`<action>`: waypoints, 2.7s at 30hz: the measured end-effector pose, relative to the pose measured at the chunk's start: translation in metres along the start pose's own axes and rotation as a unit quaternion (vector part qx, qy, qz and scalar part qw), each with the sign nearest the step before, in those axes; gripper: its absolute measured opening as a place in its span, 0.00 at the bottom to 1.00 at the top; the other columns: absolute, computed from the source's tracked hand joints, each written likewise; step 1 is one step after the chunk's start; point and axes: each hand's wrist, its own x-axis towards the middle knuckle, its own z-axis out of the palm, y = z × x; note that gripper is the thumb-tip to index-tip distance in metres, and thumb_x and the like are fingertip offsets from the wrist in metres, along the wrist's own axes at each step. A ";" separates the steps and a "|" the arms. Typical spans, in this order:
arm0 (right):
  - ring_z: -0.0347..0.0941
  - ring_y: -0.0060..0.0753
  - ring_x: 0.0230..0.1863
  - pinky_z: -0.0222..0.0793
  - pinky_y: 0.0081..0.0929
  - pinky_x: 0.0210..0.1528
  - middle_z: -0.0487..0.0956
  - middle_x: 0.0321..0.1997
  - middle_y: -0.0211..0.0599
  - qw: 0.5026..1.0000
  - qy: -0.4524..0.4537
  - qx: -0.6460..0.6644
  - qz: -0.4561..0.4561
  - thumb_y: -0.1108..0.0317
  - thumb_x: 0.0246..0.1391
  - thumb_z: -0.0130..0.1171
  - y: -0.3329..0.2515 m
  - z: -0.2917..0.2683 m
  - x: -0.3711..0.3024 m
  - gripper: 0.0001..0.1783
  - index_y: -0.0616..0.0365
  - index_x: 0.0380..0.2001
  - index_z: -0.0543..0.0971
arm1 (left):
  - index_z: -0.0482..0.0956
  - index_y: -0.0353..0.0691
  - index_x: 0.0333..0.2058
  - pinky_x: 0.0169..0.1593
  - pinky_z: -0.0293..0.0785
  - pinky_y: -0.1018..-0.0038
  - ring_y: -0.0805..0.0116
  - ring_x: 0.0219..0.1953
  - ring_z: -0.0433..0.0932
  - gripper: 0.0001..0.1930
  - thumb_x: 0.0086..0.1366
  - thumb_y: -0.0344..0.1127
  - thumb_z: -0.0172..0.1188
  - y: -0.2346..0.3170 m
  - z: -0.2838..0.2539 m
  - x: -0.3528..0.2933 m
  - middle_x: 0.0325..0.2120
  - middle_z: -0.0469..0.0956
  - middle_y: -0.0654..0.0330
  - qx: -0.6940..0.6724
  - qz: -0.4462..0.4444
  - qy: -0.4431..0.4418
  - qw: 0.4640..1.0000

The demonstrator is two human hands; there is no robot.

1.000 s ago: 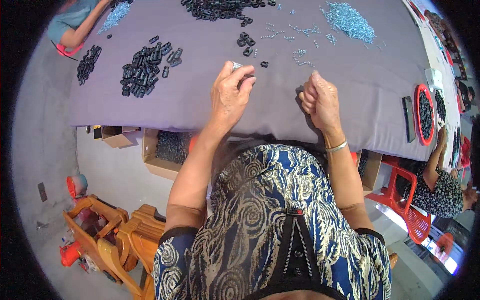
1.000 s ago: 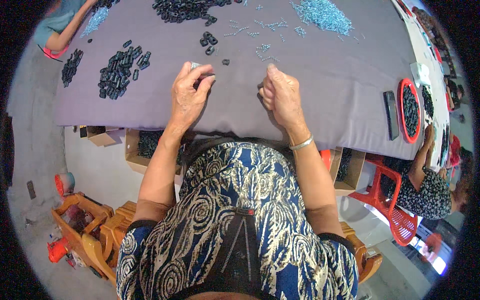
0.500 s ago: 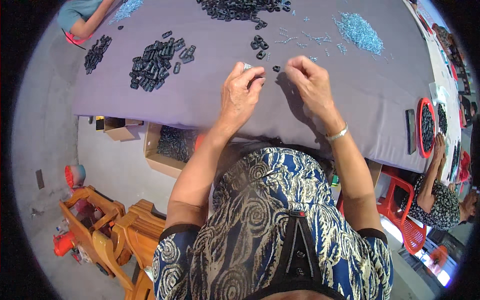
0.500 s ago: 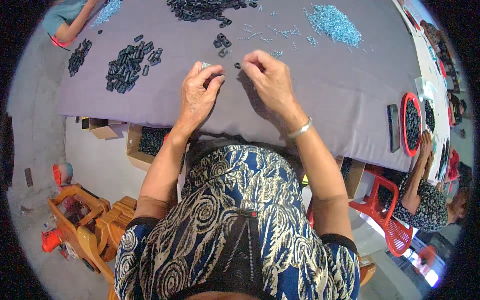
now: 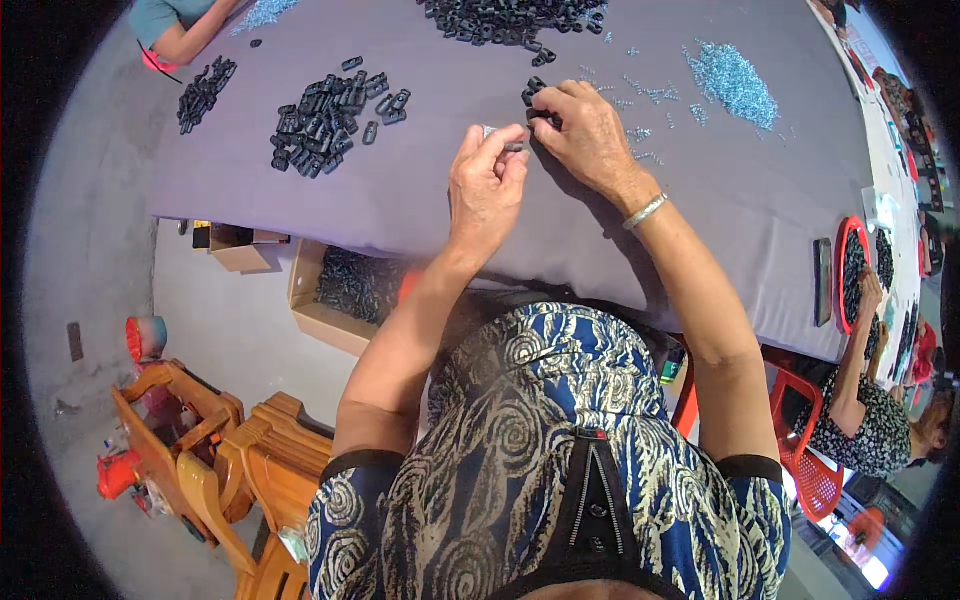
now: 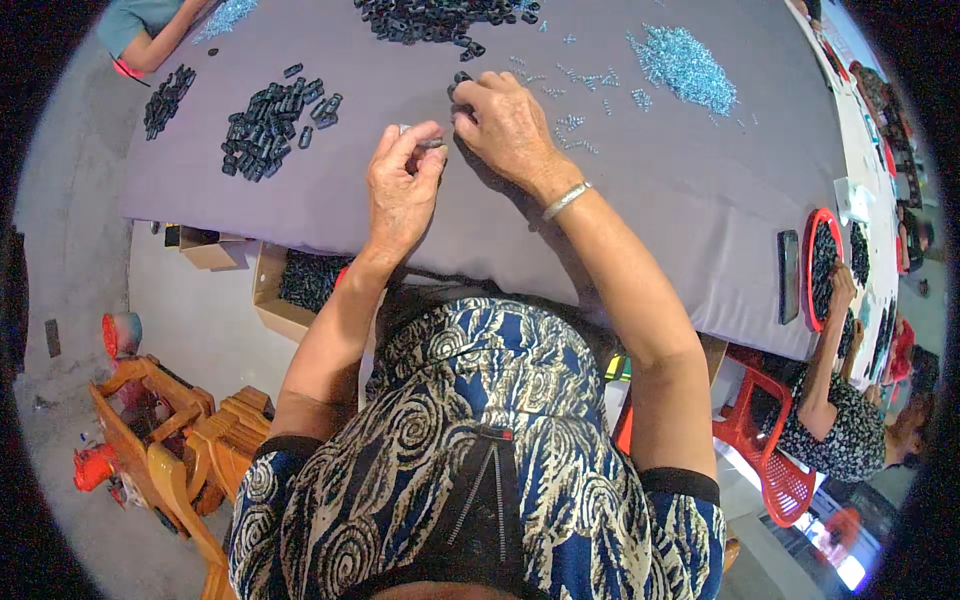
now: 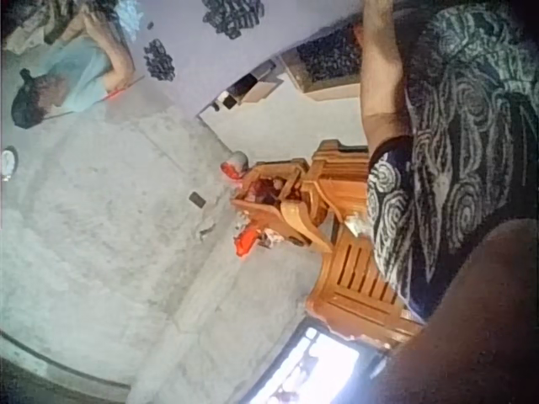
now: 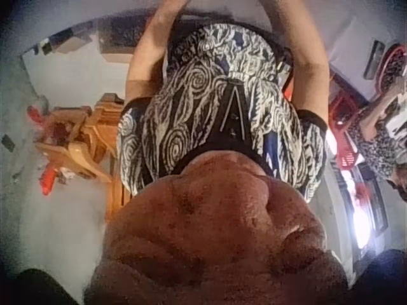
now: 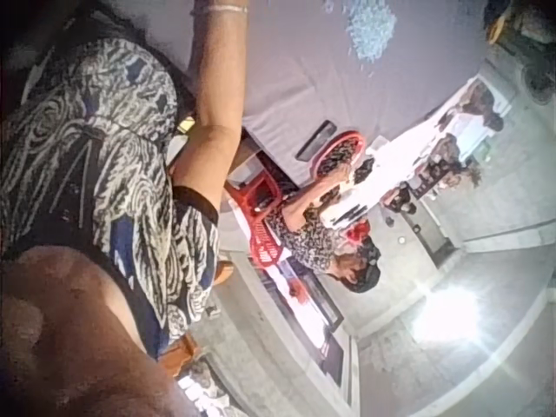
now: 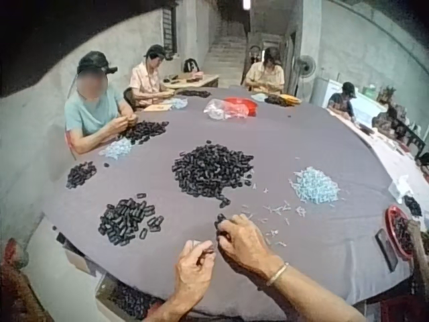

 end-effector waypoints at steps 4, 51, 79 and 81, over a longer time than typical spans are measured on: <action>0.70 0.31 0.30 0.68 0.29 0.35 0.74 0.27 0.34 0.979 0.002 0.168 0.117 0.69 0.43 0.60 -0.010 -0.007 -0.008 0.09 0.60 0.30 0.76 | 0.76 0.34 0.40 0.36 0.74 0.79 0.74 0.31 0.74 0.11 0.57 0.23 0.58 0.001 -0.002 0.003 0.33 0.70 0.60 -0.057 -0.023 0.004 0.998; 0.75 0.41 0.28 0.71 0.33 0.32 0.76 0.26 0.40 0.992 -0.070 0.094 0.040 0.73 0.43 0.55 0.006 -0.033 -0.002 0.05 0.61 0.27 0.76 | 0.75 0.30 0.44 0.31 0.72 0.81 0.77 0.27 0.73 0.12 0.65 0.31 0.55 -0.006 -0.004 0.010 0.26 0.76 0.59 -0.263 -0.152 -0.076 0.950; 0.72 0.47 0.31 0.69 0.36 0.34 0.74 0.29 0.43 0.990 0.009 0.137 -0.029 0.78 0.47 0.54 -0.041 -0.037 -0.015 0.07 0.61 0.32 0.74 | 0.75 0.31 0.45 0.30 0.73 0.80 0.77 0.27 0.74 0.12 0.64 0.30 0.56 -0.009 -0.006 0.008 0.26 0.76 0.61 -0.315 -0.170 -0.082 0.930; 0.72 0.47 0.34 0.70 0.36 0.36 0.74 0.30 0.43 0.991 0.053 0.117 -0.023 0.79 0.47 0.53 -0.044 -0.029 -0.019 0.08 0.61 0.33 0.75 | 0.75 0.31 0.45 0.30 0.73 0.80 0.77 0.26 0.74 0.12 0.64 0.29 0.56 -0.007 -0.005 0.008 0.26 0.76 0.62 -0.311 -0.169 -0.078 0.932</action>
